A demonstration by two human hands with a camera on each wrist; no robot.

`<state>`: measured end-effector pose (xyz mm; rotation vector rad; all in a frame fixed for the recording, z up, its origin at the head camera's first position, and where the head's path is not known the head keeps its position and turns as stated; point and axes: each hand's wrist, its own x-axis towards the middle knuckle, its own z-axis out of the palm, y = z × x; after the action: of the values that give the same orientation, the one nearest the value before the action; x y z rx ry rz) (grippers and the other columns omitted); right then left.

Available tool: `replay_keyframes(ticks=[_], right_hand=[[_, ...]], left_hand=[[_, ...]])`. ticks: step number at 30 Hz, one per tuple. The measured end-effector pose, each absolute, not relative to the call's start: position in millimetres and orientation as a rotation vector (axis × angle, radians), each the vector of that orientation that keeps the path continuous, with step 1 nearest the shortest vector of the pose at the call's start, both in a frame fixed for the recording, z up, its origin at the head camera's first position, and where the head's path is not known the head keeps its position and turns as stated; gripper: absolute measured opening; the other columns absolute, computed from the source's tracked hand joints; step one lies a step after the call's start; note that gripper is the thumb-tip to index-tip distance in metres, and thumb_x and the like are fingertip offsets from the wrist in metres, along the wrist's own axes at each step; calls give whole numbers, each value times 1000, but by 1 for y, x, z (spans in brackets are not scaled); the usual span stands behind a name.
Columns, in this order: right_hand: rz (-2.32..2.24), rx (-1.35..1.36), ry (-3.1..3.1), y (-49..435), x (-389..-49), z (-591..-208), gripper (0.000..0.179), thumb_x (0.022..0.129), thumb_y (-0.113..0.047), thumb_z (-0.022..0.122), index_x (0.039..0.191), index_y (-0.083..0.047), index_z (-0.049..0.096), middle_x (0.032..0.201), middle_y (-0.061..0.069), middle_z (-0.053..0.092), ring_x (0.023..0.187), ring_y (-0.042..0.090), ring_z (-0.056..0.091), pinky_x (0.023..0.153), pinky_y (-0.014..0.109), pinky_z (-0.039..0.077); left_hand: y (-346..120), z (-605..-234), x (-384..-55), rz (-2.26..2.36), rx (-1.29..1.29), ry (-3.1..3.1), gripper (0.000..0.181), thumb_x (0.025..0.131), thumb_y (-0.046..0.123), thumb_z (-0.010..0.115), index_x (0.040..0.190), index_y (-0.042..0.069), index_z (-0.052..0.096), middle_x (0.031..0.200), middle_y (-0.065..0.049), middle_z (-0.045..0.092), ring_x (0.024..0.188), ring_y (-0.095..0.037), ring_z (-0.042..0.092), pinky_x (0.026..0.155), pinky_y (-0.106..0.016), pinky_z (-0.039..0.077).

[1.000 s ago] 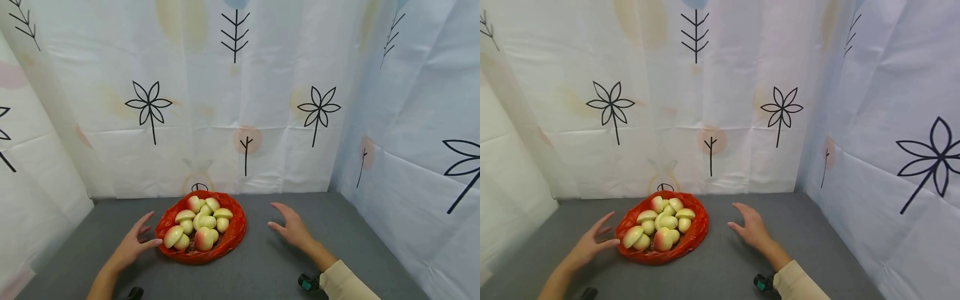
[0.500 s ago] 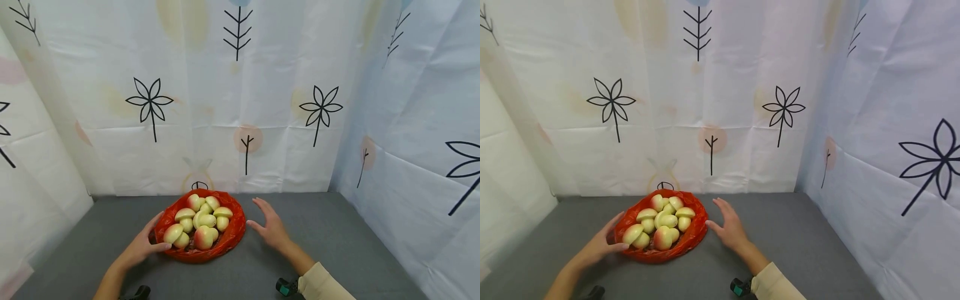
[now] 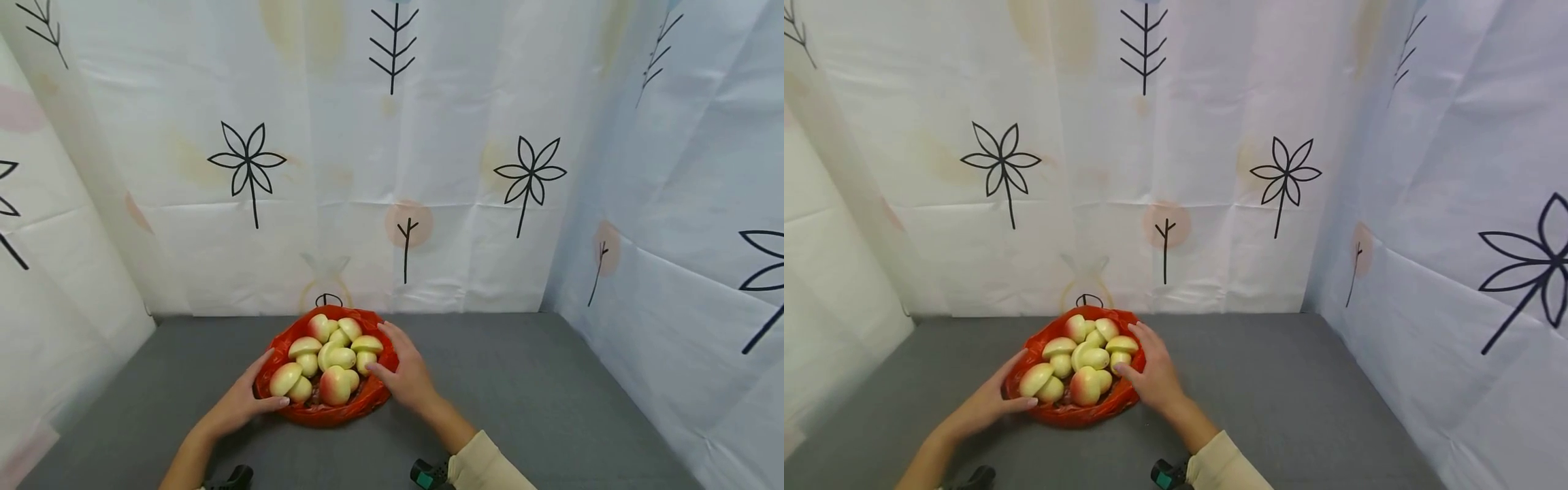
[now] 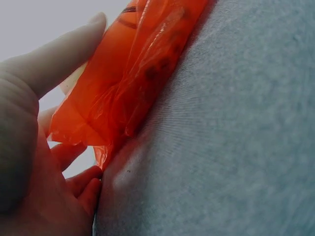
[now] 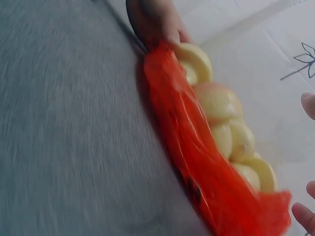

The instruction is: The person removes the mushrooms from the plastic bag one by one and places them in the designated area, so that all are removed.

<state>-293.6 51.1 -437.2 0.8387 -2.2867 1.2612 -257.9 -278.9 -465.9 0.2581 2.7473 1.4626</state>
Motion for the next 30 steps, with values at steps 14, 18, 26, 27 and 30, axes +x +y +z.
replay_keyframes(ticks=[14, 18, 26, 27, 30], right_hand=[[1248, 899, -2393, 10, -285, -449, 66, 88, -32, 72, 143, -7, 46, 146, 18, 43, 136, 32, 37, 106, 53, 33], [1196, 902, -2433, 9, -283, -451, 66, 87, -31, 73, 143, -7, 47, 147, 16, 43, 135, 30, 38, 106, 51, 34], [962, 1003, -2483, 7, -279, -461, 69, 85, -30, 76, 145, -13, 46, 147, 12, 43, 133, 28, 41, 105, 48, 37], [936, 1010, -2485, 7, -278, -462, 70, 84, -30, 77, 145, -13, 46, 147, 11, 44, 133, 28, 42, 105, 48, 37], [876, 1020, -2476, 6, -278, -464, 69, 84, -30, 77, 144, -14, 47, 146, 10, 45, 132, 28, 43, 105, 49, 37]], left_hand=[[-269, -459, -256, 1299, 177, 2862, 104, 80, 42, 78, 152, -4, 19, 151, -32, 26, 135, -49, 29, 104, -64, 28], [-266, -457, -257, 1265, 188, 2887, 106, 77, 41, 81, 151, -6, 21, 150, -34, 27, 134, -50, 30, 103, -64, 28], [-268, -458, -258, 1289, 298, 2868, 111, 72, 33, 87, 149, -10, 20, 148, -37, 26, 134, -52, 28, 103, -65, 27], [-269, -458, -257, 1281, 311, 2870, 112, 71, 33, 87, 149, -11, 20, 147, -38, 26, 134, -53, 28, 103, -66, 27], [-271, -459, -256, 1268, 334, 2871, 113, 69, 32, 88, 149, -11, 19, 146, -39, 27, 133, -54, 27, 103, -67, 26]])
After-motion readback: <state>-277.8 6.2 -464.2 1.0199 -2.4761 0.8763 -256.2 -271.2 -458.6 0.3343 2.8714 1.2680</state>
